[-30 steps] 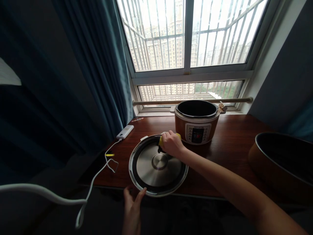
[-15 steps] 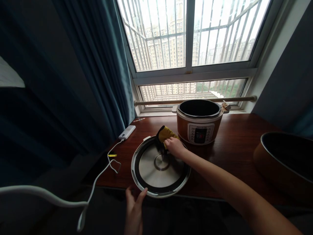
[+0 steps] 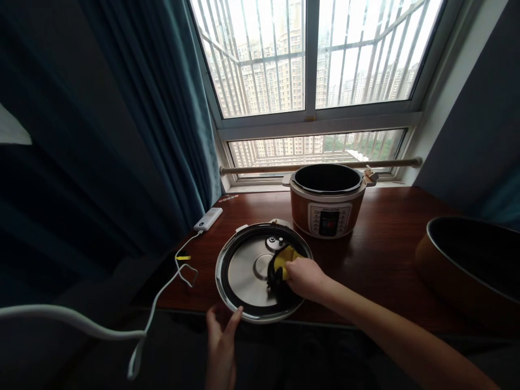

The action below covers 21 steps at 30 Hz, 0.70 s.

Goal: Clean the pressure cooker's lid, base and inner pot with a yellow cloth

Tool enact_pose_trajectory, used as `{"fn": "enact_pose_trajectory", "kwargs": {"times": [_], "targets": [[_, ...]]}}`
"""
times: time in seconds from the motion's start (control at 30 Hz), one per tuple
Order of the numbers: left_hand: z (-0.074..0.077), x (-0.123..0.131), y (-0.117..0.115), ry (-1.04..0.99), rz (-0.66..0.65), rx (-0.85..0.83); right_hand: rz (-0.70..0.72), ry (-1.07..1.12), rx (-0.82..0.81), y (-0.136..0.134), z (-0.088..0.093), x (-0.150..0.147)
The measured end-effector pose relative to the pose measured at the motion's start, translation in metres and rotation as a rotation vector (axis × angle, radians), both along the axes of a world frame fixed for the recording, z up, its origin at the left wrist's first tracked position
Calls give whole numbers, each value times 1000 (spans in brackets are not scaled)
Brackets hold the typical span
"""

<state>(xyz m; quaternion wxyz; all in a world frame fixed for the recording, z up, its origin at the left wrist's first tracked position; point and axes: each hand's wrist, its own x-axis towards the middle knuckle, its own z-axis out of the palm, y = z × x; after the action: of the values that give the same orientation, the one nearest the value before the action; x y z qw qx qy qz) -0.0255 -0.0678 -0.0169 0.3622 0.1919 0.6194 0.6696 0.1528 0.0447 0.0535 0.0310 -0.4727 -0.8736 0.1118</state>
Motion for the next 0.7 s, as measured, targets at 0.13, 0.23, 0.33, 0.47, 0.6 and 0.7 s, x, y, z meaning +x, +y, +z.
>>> {"fn": "enact_pose_trajectory", "kwargs": {"times": [0.13, 0.23, 0.33, 0.47, 0.6, 0.7], "targets": [[7, 7, -1, 29, -7, 17, 164, 72, -93, -28, 5, -5], [9, 7, -1, 37, -11, 17, 236, 234, -140, -40, 9, -9], [6, 5, 1, 5, 10, 0, 296, 444, -178, -48, 9, -11], [1, 3, 2, -46, 54, -7, 391, 511, -96, -58, 0, -13], [2, 5, -2, -34, 25, -15, 418, 427, 110, -69, -16, -18], [5, 8, -4, 10, 0, -21, 349, 354, 289, -72, -24, -24]]}}
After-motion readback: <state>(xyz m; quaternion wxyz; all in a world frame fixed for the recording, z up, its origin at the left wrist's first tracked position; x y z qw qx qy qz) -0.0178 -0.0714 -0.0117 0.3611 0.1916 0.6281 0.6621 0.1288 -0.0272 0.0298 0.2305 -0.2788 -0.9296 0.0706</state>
